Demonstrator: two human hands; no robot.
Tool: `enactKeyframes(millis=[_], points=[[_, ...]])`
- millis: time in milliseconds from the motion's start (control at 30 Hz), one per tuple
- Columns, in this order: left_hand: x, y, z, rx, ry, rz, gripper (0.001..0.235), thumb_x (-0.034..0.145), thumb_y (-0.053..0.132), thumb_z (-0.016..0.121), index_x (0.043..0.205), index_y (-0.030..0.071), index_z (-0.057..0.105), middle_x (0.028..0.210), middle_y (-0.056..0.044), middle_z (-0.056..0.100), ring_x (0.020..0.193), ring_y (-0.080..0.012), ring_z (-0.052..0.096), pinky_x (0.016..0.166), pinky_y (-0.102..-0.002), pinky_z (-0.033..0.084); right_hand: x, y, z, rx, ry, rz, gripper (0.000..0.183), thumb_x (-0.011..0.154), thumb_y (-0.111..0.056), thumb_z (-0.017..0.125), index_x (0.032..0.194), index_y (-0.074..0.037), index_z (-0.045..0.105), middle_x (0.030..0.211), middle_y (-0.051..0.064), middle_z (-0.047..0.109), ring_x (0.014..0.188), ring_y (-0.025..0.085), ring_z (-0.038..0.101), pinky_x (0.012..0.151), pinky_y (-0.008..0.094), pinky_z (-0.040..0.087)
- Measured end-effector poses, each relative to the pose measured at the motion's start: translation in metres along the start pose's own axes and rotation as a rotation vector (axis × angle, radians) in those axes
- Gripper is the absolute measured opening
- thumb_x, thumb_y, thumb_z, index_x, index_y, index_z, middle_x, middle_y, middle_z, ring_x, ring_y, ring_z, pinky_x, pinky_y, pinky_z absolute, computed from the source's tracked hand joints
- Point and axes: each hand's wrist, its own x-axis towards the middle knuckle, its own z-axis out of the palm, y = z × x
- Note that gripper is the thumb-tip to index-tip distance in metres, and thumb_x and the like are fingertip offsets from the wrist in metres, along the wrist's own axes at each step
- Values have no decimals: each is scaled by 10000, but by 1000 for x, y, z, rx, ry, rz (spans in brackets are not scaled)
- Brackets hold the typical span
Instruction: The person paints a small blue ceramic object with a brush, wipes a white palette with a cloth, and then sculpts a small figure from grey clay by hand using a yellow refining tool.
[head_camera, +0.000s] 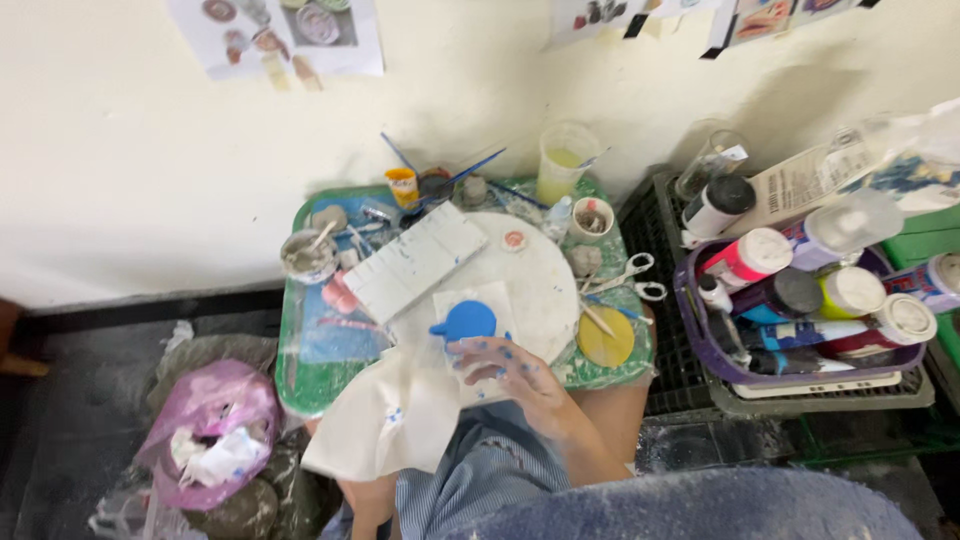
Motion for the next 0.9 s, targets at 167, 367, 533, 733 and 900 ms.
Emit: enactKeyframes(millis=[167, 367, 533, 733, 900], points=[[-21, -61, 48, -92, -151, 187, 245, 882, 102, 700, 1113, 19, 711, 979, -113, 772, 856, -207, 745, 769, -332, 579, -20, 20, 27, -630, 42, -11, 392, 948, -113, 569, 1315, 24, 576, 1243, 190, 671, 1039, 294, 696, 910, 377, 556], [-20, -49, 31, 226, -310, 405, 267, 891, 138, 665, 1119, 2, 689, 961, -123, 757, 868, -202, 722, 778, -348, 566, -25, 37, 22, -1080, 129, 41, 293, 934, -124, 591, 1182, 32, 605, 934, 251, 680, 830, 432, 682, 726, 475, 544], [-36, -37, 31, 563, -93, 547, 379, 780, 103, 735, 1137, -16, 692, 774, -148, 770, 657, -180, 754, 565, -310, 557, -27, 62, 24, -1050, -95, 83, 333, 810, -220, 736, 1023, -4, 600, 828, 210, 682, 802, 426, 679, 663, 488, 535], [-40, -52, -7, 564, 1, 245, 183, 911, 150, 669, 1007, -6, 687, 607, -138, 719, 489, -176, 720, 482, -304, 535, -44, 126, 22, -1003, -344, 153, 164, 876, -200, 626, 963, -63, 653, 810, 172, 685, 741, 388, 666, 662, 469, 530], [-42, -51, -5, 600, -37, 210, 169, 968, 174, 633, 935, 18, 691, 513, -138, 607, 421, -190, 609, 439, -357, 432, -63, 166, 14, -945, -264, 197, 225, 928, -195, 625, 773, -31, 627, 733, 188, 653, 671, 365, 670, 623, 457, 508]])
